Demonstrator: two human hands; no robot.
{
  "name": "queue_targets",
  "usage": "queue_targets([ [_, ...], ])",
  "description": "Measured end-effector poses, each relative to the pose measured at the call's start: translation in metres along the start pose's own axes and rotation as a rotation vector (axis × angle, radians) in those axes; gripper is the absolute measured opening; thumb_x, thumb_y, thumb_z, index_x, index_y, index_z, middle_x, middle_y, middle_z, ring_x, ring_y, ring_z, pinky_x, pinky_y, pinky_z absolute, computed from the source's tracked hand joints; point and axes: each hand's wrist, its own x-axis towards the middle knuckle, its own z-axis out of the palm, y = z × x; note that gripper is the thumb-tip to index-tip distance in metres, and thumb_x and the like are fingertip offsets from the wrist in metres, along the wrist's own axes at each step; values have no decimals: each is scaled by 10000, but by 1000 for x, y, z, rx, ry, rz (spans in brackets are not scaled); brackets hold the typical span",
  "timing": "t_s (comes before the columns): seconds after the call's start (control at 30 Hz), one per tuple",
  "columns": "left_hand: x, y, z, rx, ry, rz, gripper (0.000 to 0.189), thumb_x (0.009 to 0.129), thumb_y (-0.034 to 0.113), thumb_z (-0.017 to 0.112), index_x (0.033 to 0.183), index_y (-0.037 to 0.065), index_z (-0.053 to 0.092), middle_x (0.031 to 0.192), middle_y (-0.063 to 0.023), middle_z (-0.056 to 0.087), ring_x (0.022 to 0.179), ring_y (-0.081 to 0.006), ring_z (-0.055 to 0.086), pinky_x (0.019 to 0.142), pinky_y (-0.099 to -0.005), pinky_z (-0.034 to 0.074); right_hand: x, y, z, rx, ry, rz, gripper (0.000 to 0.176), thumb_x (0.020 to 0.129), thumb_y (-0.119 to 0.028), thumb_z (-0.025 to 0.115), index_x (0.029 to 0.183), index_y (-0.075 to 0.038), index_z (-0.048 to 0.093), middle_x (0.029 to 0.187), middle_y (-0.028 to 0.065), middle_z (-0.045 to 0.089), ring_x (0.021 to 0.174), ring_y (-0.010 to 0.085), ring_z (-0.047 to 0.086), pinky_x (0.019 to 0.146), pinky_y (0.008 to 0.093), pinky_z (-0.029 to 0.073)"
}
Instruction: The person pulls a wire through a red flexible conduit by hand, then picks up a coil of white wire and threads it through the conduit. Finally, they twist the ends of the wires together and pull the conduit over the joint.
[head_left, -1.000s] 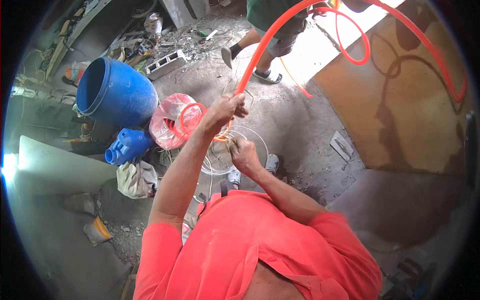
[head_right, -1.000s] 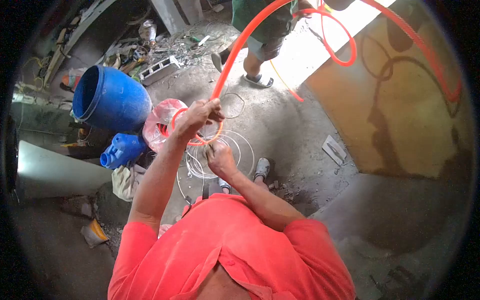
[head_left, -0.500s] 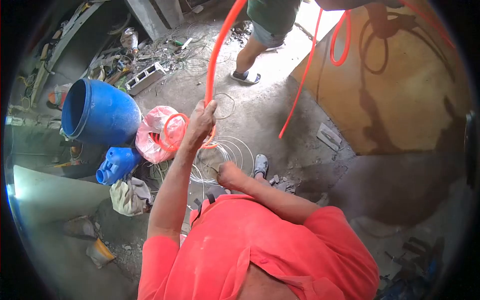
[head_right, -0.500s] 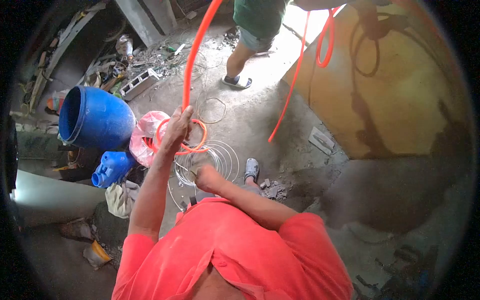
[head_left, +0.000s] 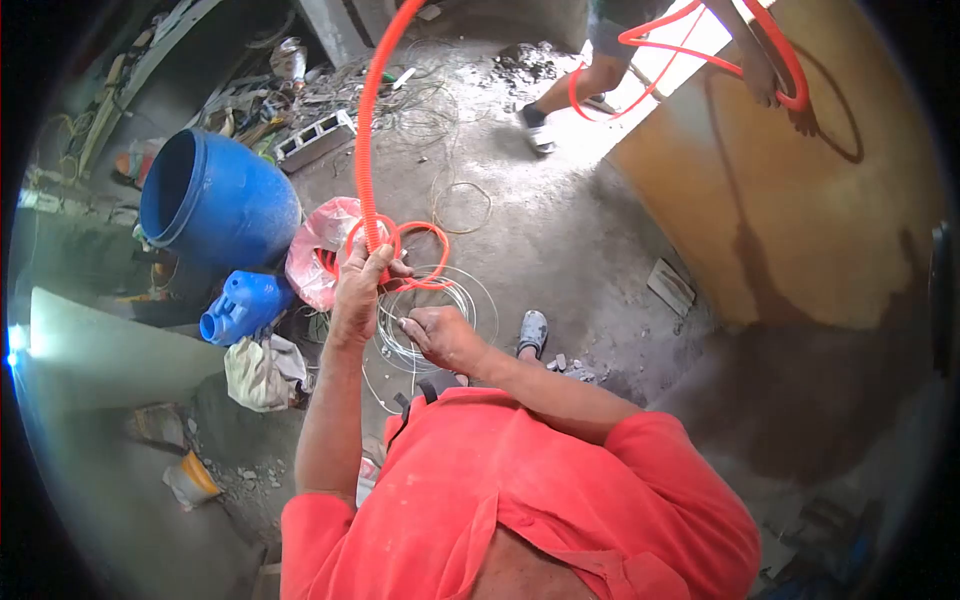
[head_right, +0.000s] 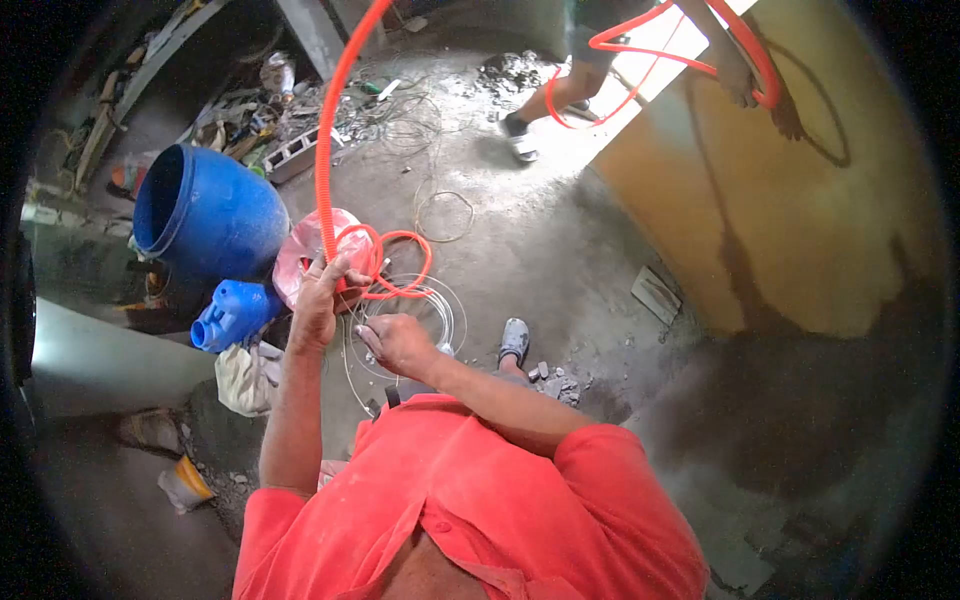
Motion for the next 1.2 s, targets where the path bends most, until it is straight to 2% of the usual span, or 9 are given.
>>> queue_targets([
  [0.37,-4,24,2,-392,61,-49,222,1000,321,548,989,100,569,658,43,522,442,-33,393,410,-196,338,0,-2,1,30,-288,119,289,960,-272,563,912,4,634,899,212,643,851,377,631,773,425,506],
  [0.5,2,9,9,149,102,91,226,989,289,553,944,70,592,620,55,448,493,-30,358,460,-209,288,-4,14,-33,22,-241,28,594,937,-452,603,1282,31,565,1162,192,619,1105,340,589,939,414,465],
  [0.57,-11,-4,22,265,107,71,250,981,297,565,932,55,597,616,57,424,532,-39,369,487,-232,305,5,17,-64,580,-130,196,643,946,-409,612,1366,58,472,1109,142,619,1070,248,590,929,370,475],
  [0.7,-25,-51,48,300,-22,-27,273,1000,360,541,1047,96,590,680,83,456,572,-23,396,504,-219,308,40,14,-85,696,-124,1,514,973,-351,583,1293,44,513,998,99,626,943,172,596,862,317,486],
  [0.77,-43,-53,59,144,-88,-142,297,994,379,558,1096,102,599,761,53,529,655,-59,483,585,-237,400,54,7,-81,909,39,432,342,992,-332,547,1096,-7,561,843,60,615,763,146,590,748,295,498],
  [0.8,-51,-61,64,39,-99,-135,303,996,365,558,1099,85,611,794,30,566,701,-79,518,646,-253,435,60,-5,-75,1175,157,373,330,988,-441,536,897,-124,516,698,-26,496,568,101,483,547,303,461],
  [0.97,-107,-137,52,100,-207,-45,347,989,357,573,1073,30,650,889,-38,647,831,-128,586,813,-303,482,84,-38,-117,1590,89,437,360,1008,-481,471,863,-153,486,628,-53,406,521,82,413,502,269,389],
  [1.1,-147,-132,30,-146,19,-147,292,998,276,560,1046,13,676,854,-33,641,761,-109,574,733,-276,476,106,-26,-111,1665,159,455,388,1011,-521,428,861,-166,480,623,-54,389,497,80,383,478,256,352],
  [1.2,-150,-102,-6,399,191,-116,234,981,226,567,1054,59,713,750,-32,690,644,-172,625,642,-317,504,106,-12,-77,1658,162,491,378,1011,-509,433,843,-172,463,621,-54,382,486,79,367,467,258,345],
])
